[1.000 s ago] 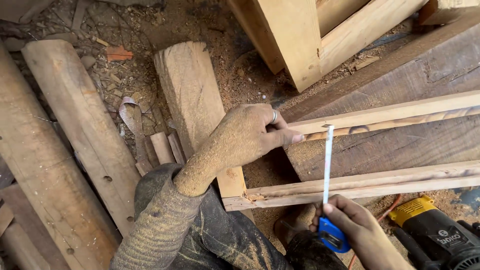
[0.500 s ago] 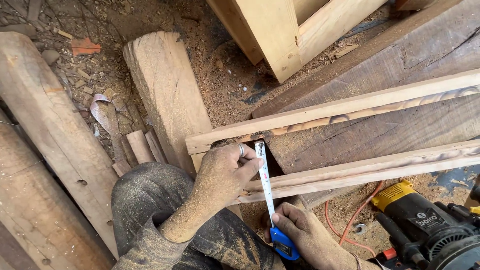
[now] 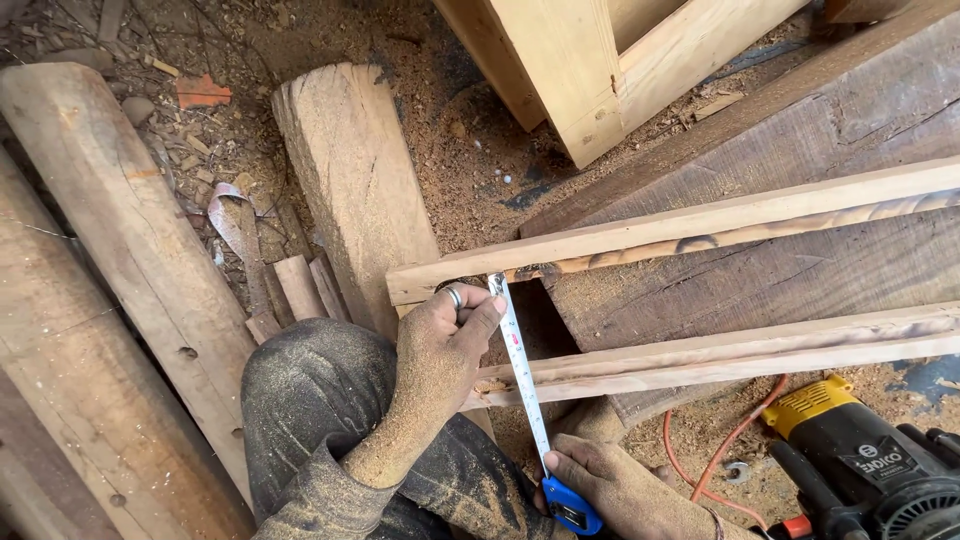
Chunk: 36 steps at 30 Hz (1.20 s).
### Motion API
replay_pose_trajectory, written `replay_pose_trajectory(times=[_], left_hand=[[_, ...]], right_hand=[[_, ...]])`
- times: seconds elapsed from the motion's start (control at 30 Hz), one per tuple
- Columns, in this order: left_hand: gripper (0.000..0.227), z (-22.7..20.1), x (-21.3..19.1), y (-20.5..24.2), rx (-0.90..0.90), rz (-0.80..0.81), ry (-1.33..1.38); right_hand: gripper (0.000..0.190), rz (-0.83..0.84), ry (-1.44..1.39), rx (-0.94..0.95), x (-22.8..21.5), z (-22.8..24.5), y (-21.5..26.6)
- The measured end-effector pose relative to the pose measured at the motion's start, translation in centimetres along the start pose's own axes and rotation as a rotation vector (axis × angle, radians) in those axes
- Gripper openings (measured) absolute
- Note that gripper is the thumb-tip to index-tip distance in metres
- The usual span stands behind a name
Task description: The person uses a tape measure to check the dimensions of several wooden frames from various angles. They then measure the width of a cutout in one of the frames and the length of a separate wooden board.
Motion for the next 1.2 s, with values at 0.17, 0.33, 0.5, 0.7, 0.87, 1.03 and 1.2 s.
replay_pose_trajectory(times=[0.17,0.33,0.5,0.7,0.87,1.03,1.2], left_hand=[[0.021,-1.3,-0.2,0.1,-0.145,-0.007,-0.066],[0.020,-1.8,0.1,0.0,-0.149,0.047,-0.284],[0.022,-2.0,-0.1,-0.2,-0.176,0.074,-0.112],[0.031,-4.9,-1.4,0.4,0.130,-0.129,-0.682],[0.029,-6.9,-2.0,0.7,0.164,-0.208,-0.834],[0.039,-6.6,-2.3,0.7,0.490,-0.261,-0.757],[0.029,-5.8,-2.3,0.0,0.421,-0.200,-0.770]], right_hand=[[0.043,0.003,0.206,0.008,-0.1,0.3,-0.1],[0.040,0.016,0.200,-0.025,0.0,-0.5,-1.1],[0.039,0.089,-0.044,-0.043,0.4,0.0,-1.0],[0.039,0.126,-0.246,-0.158,0.5,-1.4,-2.4],[0.042,0.098,-0.109,-0.166,0.2,-0.6,-2.2],[0.043,0.106,-0.071,-0.189,0.1,-0.6,-2.5],[0.042,0.145,-0.114,-0.224,0.2,-0.9,-3.2]])
Point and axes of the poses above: each hand's wrist, its own y-axis away from the middle knuckle, its own x-axis out of the palm, z = x × y, the point moved 5 cm from there along -y, towards the middle knuckle, and after that the axes turned 12 degrees about z, right-handed, at the moved point
